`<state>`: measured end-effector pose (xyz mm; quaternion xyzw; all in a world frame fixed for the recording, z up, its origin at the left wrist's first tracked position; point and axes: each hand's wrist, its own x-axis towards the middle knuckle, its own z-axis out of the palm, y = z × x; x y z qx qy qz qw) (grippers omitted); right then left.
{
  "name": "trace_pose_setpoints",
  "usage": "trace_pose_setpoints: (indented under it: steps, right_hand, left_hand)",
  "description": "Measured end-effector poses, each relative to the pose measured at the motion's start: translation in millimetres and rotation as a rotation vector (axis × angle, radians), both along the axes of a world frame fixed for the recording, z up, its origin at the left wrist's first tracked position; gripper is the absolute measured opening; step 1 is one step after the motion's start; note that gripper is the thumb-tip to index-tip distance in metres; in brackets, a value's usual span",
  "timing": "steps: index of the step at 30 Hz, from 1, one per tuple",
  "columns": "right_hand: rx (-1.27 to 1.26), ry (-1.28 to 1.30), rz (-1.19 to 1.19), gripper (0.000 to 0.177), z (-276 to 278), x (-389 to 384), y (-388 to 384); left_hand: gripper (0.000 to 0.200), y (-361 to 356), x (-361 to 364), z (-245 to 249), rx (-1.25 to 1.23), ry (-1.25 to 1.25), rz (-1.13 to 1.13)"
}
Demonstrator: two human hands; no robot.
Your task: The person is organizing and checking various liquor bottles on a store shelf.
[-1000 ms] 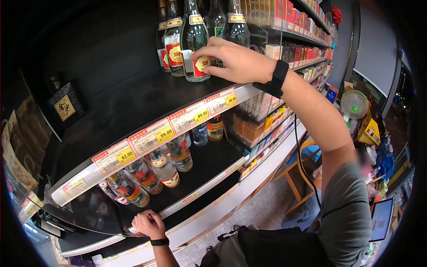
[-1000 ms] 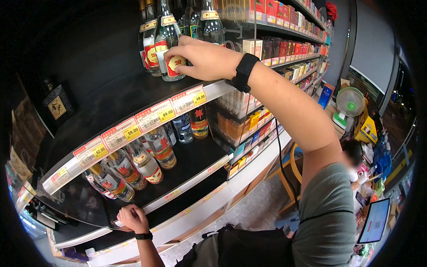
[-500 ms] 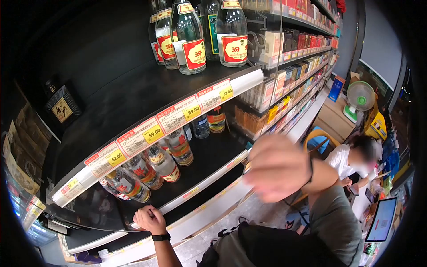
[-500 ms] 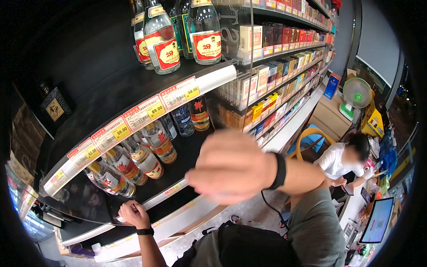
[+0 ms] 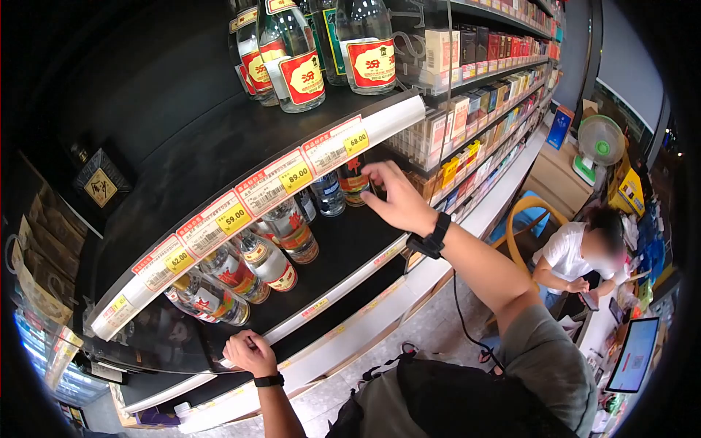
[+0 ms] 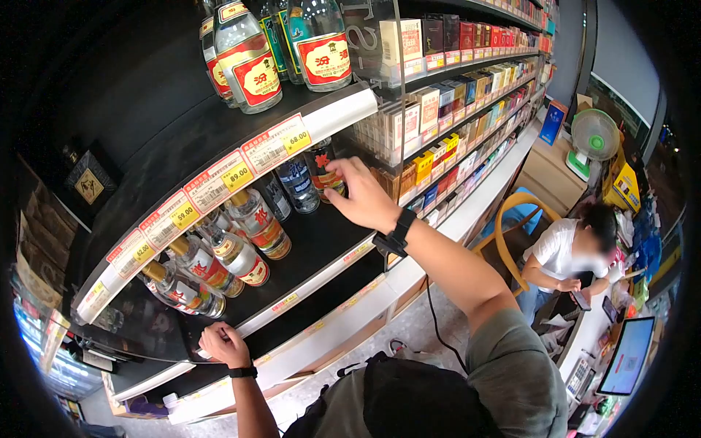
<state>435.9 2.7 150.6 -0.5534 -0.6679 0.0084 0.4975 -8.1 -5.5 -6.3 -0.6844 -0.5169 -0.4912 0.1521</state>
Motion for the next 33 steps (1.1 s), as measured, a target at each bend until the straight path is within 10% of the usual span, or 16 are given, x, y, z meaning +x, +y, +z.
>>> trace_pose_setpoints:
  steps: [33]
  right_hand:
    - [-0.015,0.263,0.464,0.055,-26.1,-165.8,3.9]
  left_hand:
    - [0.008,0.8,1.1,2.6,0.067,0.003,0.012]
